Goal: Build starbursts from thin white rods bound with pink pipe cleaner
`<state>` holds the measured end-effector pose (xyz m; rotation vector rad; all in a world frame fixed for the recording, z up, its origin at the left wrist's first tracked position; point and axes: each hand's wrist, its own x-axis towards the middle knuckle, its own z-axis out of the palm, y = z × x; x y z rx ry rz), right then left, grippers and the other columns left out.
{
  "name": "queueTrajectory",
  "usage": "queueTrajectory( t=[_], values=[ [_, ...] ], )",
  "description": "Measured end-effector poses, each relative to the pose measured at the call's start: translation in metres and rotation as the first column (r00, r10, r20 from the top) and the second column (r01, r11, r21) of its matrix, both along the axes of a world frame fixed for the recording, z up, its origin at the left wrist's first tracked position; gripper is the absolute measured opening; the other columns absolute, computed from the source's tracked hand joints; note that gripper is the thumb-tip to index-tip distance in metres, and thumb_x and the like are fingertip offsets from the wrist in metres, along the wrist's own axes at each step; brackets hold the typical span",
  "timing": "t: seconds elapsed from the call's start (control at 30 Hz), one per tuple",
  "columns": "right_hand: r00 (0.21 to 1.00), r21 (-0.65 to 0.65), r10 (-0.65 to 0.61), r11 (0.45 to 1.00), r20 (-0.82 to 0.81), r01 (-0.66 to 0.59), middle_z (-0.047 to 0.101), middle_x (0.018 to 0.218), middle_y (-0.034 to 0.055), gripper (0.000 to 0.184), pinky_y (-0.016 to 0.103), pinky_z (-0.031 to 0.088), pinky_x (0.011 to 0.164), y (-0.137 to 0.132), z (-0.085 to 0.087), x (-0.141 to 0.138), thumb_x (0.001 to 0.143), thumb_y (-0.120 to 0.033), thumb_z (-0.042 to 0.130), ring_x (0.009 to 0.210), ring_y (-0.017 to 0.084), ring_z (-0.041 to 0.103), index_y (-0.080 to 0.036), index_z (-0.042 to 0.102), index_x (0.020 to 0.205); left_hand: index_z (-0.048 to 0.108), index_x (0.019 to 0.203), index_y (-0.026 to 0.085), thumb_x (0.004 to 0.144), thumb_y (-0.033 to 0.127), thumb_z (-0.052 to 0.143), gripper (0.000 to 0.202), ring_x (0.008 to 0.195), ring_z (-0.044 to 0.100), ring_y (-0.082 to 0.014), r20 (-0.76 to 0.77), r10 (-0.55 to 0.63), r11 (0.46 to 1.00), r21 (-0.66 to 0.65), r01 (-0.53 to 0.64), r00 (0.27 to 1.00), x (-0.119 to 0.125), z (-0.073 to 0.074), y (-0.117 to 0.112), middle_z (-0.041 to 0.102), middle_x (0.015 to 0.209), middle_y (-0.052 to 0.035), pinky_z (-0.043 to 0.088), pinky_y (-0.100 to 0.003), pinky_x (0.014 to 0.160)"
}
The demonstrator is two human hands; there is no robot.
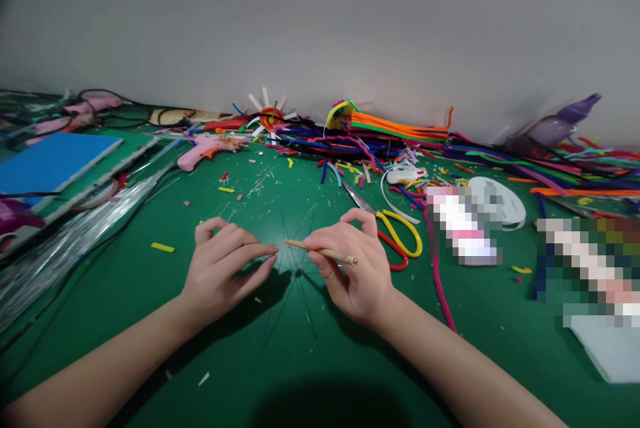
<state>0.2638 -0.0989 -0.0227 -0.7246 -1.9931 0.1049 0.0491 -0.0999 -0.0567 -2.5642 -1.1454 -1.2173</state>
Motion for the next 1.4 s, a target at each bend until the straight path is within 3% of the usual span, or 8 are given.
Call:
queueTrajectory(
  t=[0.87, 1.17, 1.4],
  values=[
    [0.998, -0.040, 0.017, 0.999, -0.059, -0.019, 0.067, 0.086, 0.0020, 0.027, 0.042, 0.041, 0.082, 0.000, -0.007, 0.000, 0.084, -0.009, 0.046, 0.069, 0.015, 0.064, -0.021, 0.054, 0.107, 0.063, 0.086, 0.022, 0.077, 0.015, 0.068, 0.013, 0.063, 0.054, -0.0118, 0.009, -0.006, 1.000, 0.002, 0.006, 1.000, 0.000, 0.000, 0.001, 0.064, 0.070, 0.0032, 0.032, -0.039, 0.079],
    [0.999, -0.037, 0.028, 0.999, -0.041, -0.030, 0.060, 0.068, -0.0027, 0.025, 0.041, 0.042, 0.076, -0.002, 0.000, -0.002, 0.079, -0.007, 0.042, 0.057, 0.012, 0.056, -0.020, 0.055, 0.095, 0.063, 0.087, 0.022, 0.076, 0.015, 0.068, 0.013, 0.062, 0.053, -0.0120, 0.006, -0.005, 1.000, 0.002, 0.005, 1.000, 0.000, 0.000, 0.000, 0.063, 0.070, 0.0032, 0.032, -0.038, 0.079],
    [0.998, -0.077, 0.009, 0.997, -0.063, -0.014, 0.065, 0.069, -0.0022, 0.022, 0.040, 0.044, 0.075, -0.003, 0.004, -0.005, 0.082, -0.008, 0.047, 0.057, 0.012, 0.059, -0.021, 0.057, 0.096, 0.063, 0.085, 0.023, 0.077, 0.015, 0.067, 0.011, 0.062, 0.053, -0.0118, 0.004, 0.001, 1.000, 0.006, -0.001, 1.000, 0.000, -0.001, 0.001, 0.063, 0.069, 0.0036, 0.032, -0.038, 0.080]
  ],
)
